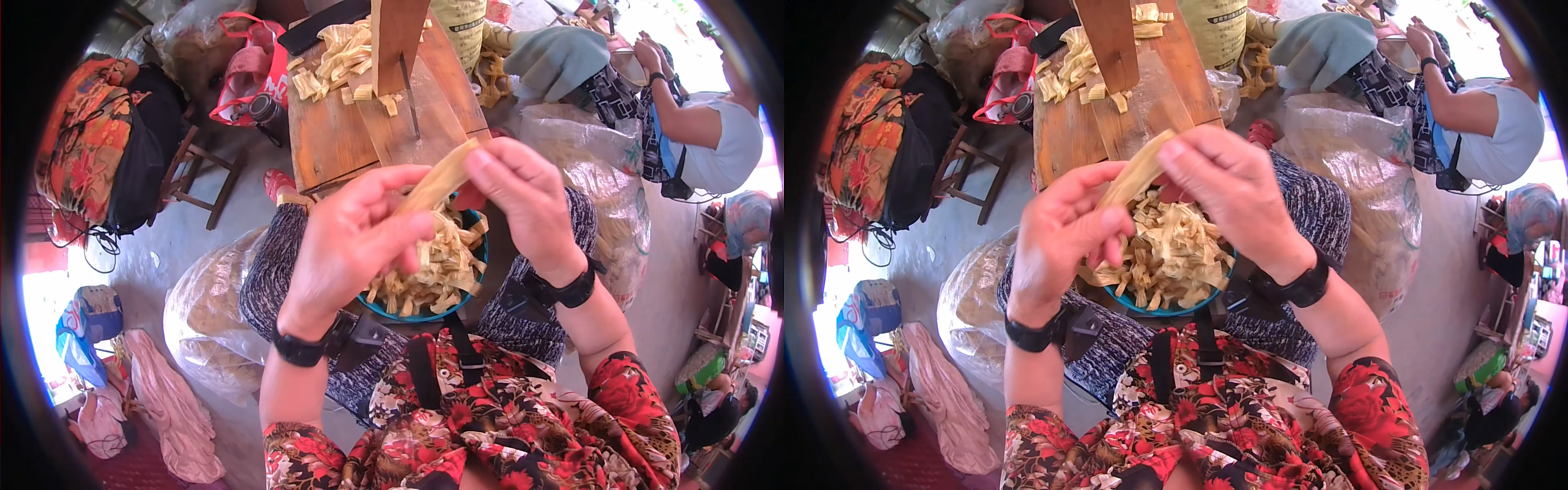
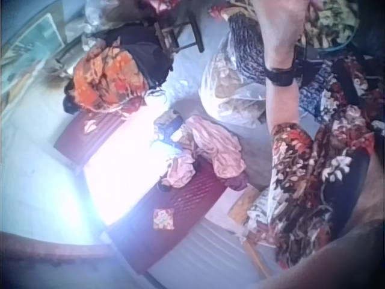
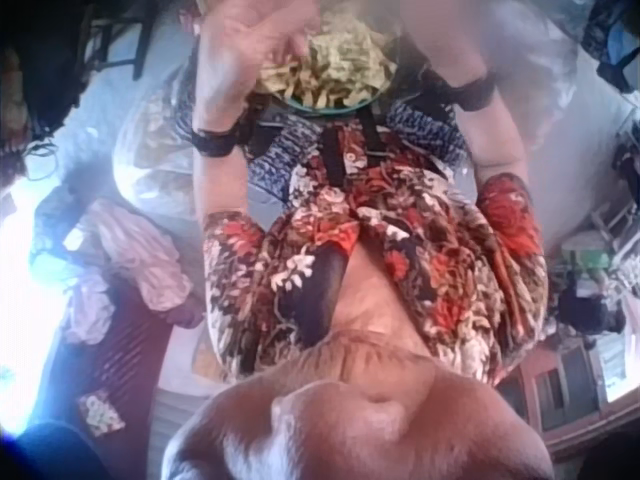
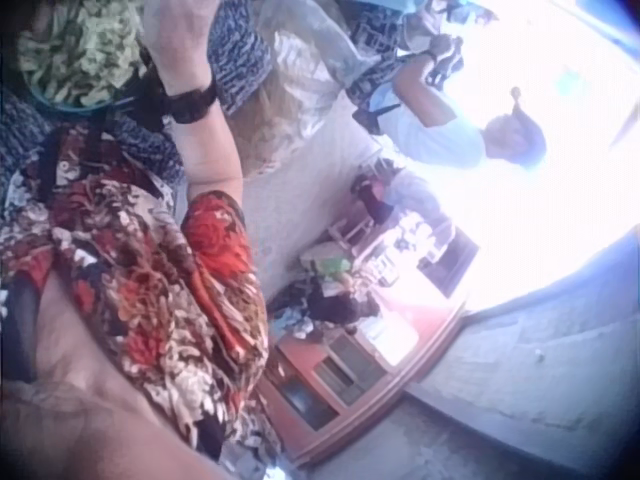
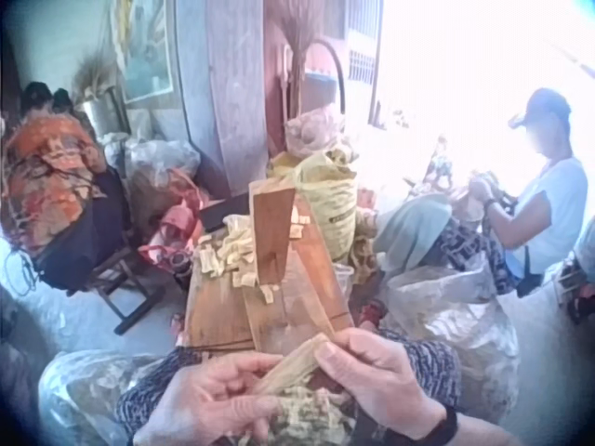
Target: The person ties knots in individual strips of yellow bean curd by hand and places the finished knots into a blue bowl.
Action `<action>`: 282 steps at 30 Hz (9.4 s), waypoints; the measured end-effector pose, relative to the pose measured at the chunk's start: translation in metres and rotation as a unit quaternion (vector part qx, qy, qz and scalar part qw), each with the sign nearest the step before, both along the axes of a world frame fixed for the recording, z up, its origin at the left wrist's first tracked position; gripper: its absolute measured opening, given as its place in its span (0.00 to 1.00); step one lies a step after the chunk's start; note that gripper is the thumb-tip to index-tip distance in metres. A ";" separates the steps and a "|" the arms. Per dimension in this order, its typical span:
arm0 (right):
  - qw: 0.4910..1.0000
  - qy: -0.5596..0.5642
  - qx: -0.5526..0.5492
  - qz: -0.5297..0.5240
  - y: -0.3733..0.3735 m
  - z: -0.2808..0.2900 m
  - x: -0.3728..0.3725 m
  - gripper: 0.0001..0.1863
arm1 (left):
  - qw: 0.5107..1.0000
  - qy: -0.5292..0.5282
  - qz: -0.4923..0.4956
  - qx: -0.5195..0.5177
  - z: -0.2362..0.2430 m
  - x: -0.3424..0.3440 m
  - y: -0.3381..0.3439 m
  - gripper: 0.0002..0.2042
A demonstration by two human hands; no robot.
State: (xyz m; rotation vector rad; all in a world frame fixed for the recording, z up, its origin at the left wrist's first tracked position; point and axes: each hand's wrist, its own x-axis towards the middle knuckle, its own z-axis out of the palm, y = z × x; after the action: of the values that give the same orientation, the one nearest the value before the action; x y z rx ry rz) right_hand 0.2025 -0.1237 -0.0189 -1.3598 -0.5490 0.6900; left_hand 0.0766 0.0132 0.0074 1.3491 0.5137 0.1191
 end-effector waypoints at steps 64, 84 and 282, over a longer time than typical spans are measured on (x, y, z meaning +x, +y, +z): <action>0.991 -0.115 -0.065 0.037 -0.021 -0.020 0.013 0.22 | 0.933 -0.139 -0.107 0.315 -0.012 -0.026 0.004 0.06; 0.940 -0.305 -0.128 0.084 0.015 -0.021 0.033 0.07 | 0.955 0.053 0.044 0.287 -0.030 0.026 0.030 0.06; 0.969 0.001 -0.162 0.189 -0.040 -0.026 -0.059 0.12 | 0.974 -0.004 -0.092 0.206 -0.041 -0.054 -0.038 0.17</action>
State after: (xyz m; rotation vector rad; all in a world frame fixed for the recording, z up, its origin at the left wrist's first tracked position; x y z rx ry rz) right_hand 0.1436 -0.1638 -0.0451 -1.5737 -0.7251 1.1296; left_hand 0.0225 -0.0251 -0.0337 1.7953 0.3649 0.0804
